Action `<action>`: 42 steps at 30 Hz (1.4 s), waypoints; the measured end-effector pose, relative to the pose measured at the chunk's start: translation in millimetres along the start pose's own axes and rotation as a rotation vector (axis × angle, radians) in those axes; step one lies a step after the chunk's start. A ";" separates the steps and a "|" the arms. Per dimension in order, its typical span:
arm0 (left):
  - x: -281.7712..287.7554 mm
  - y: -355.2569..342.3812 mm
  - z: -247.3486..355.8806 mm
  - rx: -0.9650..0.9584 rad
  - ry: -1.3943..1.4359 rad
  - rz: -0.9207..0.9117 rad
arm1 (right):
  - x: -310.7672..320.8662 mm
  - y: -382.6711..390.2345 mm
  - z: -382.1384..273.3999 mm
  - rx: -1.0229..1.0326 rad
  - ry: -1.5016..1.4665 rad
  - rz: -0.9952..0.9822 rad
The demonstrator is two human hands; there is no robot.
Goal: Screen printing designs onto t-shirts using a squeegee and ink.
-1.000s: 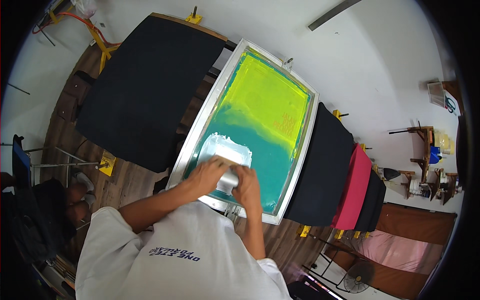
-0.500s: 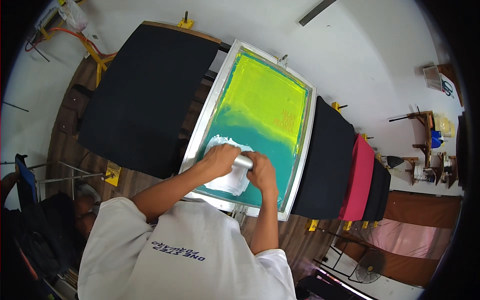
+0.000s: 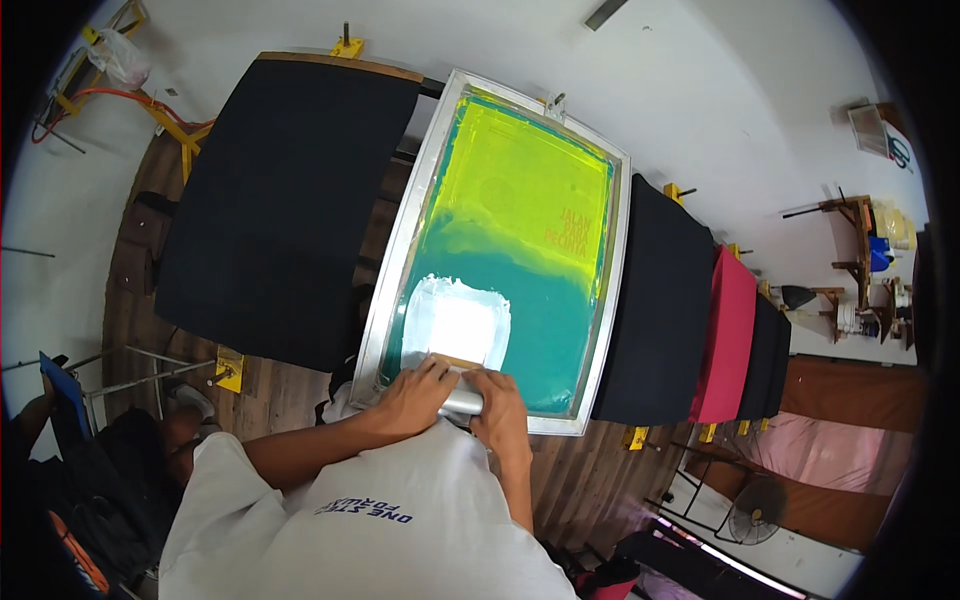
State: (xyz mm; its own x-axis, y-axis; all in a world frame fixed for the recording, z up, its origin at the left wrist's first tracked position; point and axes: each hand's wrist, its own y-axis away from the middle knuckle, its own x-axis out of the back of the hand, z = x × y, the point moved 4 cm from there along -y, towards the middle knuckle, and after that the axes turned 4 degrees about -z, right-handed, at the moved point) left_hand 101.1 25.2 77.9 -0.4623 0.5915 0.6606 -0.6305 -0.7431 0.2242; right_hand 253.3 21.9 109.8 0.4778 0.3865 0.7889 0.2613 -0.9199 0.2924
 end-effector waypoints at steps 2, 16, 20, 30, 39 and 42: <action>7.7 3.8 5.3 -0.011 0.033 0.000 | -3.9 4.3 -0.3 0.011 -0.042 -0.019; 72.0 -121.5 -37.6 0.189 0.062 0.027 | 47.4 -131.6 36.0 -0.008 0.113 -0.078; 76.0 -116.9 -31.3 0.219 0.056 0.017 | 47.0 -132.3 32.5 -0.054 0.173 -0.107; 51.1 -83.4 -20.1 0.231 0.028 0.089 | 22.2 -94.7 31.1 0.022 0.119 0.083; 22.6 -45.4 -5.4 0.110 0.089 0.200 | 9.6 -46.6 23.3 0.002 0.078 0.078; 11.4 -31.9 -1.0 0.116 0.101 0.211 | 3.6 -30.5 21.4 0.000 0.053 0.077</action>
State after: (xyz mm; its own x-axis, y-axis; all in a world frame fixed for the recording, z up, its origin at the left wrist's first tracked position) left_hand 115.3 55.9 77.6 -0.6397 0.4438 0.6276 -0.4406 -0.8807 0.1738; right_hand 265.0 52.7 92.2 0.4517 0.3104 0.8364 0.2251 -0.9469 0.2298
